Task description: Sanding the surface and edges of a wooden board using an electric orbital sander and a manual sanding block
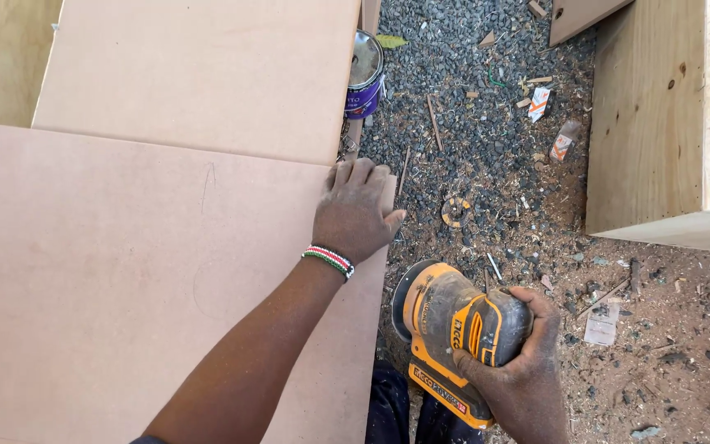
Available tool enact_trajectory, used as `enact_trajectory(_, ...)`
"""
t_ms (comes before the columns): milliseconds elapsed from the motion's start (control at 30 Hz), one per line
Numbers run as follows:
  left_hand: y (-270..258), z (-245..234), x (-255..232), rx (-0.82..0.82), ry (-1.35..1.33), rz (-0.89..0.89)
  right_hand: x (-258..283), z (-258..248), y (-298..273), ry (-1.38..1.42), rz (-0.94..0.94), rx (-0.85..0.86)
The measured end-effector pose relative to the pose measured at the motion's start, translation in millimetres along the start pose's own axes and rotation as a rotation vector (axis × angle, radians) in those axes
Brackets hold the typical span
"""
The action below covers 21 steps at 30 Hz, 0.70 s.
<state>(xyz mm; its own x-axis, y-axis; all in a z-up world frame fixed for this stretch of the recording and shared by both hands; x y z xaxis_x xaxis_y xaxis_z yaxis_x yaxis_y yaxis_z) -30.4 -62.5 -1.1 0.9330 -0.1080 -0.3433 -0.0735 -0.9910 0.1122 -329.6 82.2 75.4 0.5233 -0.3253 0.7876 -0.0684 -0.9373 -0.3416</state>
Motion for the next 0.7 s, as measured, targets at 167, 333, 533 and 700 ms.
enact_trajectory(167, 30.9, 14.9, -6.5, 0.190, 0.110, -0.078, 2.4, 0.5, -2.9, -0.026, 0.062, 0.001)
enact_trajectory(333, 74.6, 19.3, 11.2, 0.626, -0.044, -0.239, 5.6, -4.7, -11.8, -0.019, 0.107, -0.003)
enact_trajectory(533, 54.9, 41.5, 7.7, 0.528, -0.042, -0.323, 0.1, -11.6, -12.9, 0.085, 0.223, -0.059)
enact_trajectory(700, -16.9, 23.3, -16.2, 0.072, 0.068, -0.086, 1.1, -23.3, -11.4, -0.041, 0.223, -0.102)
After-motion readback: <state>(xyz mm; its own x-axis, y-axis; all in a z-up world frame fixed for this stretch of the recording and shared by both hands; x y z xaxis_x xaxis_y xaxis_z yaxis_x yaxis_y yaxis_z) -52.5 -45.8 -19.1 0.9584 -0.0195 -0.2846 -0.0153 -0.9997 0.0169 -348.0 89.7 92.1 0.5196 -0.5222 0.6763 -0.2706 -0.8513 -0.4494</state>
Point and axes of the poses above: each hand's wrist, its own y-axis towards the middle knuckle, its own z-axis out of the palm, x = y × z, the point moved 2 cm from there along y, towards the middle knuckle, and after that the axes turned 1 degree about -y, right-handed, at the moved point
